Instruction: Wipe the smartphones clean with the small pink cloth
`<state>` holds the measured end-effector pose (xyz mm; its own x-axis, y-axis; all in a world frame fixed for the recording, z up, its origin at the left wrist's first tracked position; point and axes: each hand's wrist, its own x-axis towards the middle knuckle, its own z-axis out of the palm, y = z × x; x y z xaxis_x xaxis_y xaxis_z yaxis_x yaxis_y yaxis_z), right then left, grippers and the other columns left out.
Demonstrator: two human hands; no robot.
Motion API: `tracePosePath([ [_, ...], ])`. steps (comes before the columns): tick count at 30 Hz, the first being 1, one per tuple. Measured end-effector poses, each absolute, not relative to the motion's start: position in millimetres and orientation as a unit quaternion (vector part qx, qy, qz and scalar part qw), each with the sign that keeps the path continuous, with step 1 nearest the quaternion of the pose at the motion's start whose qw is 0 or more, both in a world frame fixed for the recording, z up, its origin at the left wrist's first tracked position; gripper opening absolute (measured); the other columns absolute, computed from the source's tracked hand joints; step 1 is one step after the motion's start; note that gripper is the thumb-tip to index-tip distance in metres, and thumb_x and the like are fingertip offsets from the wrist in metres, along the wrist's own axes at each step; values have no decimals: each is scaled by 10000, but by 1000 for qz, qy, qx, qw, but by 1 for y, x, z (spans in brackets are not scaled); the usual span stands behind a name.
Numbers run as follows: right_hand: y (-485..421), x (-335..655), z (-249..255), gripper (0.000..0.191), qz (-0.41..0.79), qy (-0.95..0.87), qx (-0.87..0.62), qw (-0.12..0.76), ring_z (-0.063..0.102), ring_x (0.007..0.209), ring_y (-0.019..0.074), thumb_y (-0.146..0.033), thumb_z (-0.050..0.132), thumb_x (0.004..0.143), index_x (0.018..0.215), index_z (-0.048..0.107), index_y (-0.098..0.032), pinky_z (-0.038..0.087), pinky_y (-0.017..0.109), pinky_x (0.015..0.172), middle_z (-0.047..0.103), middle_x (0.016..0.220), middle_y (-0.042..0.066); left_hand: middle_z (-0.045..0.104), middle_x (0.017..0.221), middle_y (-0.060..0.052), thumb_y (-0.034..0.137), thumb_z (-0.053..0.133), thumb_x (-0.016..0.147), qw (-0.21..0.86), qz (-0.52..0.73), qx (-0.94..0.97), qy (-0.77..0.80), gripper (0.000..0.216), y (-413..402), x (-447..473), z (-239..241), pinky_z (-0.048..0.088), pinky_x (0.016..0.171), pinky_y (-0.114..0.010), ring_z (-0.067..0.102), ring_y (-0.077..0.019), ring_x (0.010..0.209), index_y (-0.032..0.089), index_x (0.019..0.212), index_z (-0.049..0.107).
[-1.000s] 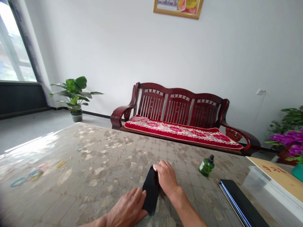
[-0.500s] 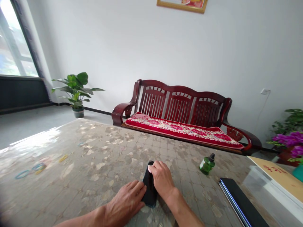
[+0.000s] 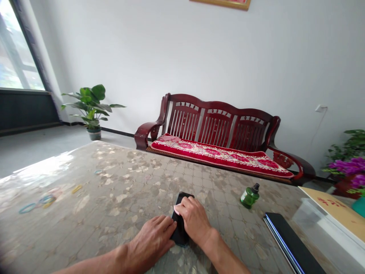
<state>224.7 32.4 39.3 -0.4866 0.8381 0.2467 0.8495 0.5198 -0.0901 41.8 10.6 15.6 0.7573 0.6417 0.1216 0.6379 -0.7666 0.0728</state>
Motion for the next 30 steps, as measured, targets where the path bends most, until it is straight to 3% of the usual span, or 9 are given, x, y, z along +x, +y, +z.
tracePosePath([
  [6,59,230,39,287,-68,-824,-548,127,523,875,166,-97,445,957,933,686,-252,359,263,759,613,881,21,620,1038,-60,343,569,947,29,72,934,348,268,8,39,22,513,846,-371,595,-238,943,179,1158,565],
  [14,25,246,36,270,-23,-867,-477,140,508,847,155,-110,433,958,884,661,-235,353,256,740,574,848,13,616,1035,-63,344,568,940,33,63,933,354,232,7,39,23,505,848,-372,583,-239,945,173,1097,578],
  [20,43,253,40,325,-24,-837,-526,150,533,880,154,-81,428,949,1012,692,-259,378,248,789,607,883,17,608,1052,-72,342,506,974,31,55,936,345,263,7,40,26,495,860,-359,574,-233,963,177,1170,563],
  [30,20,248,41,293,0,-849,-510,139,514,815,141,-82,421,934,861,663,-229,345,236,724,559,835,4,620,1022,-70,315,567,938,31,66,933,353,232,5,41,28,519,841,-379,587,-249,933,173,1121,591],
])
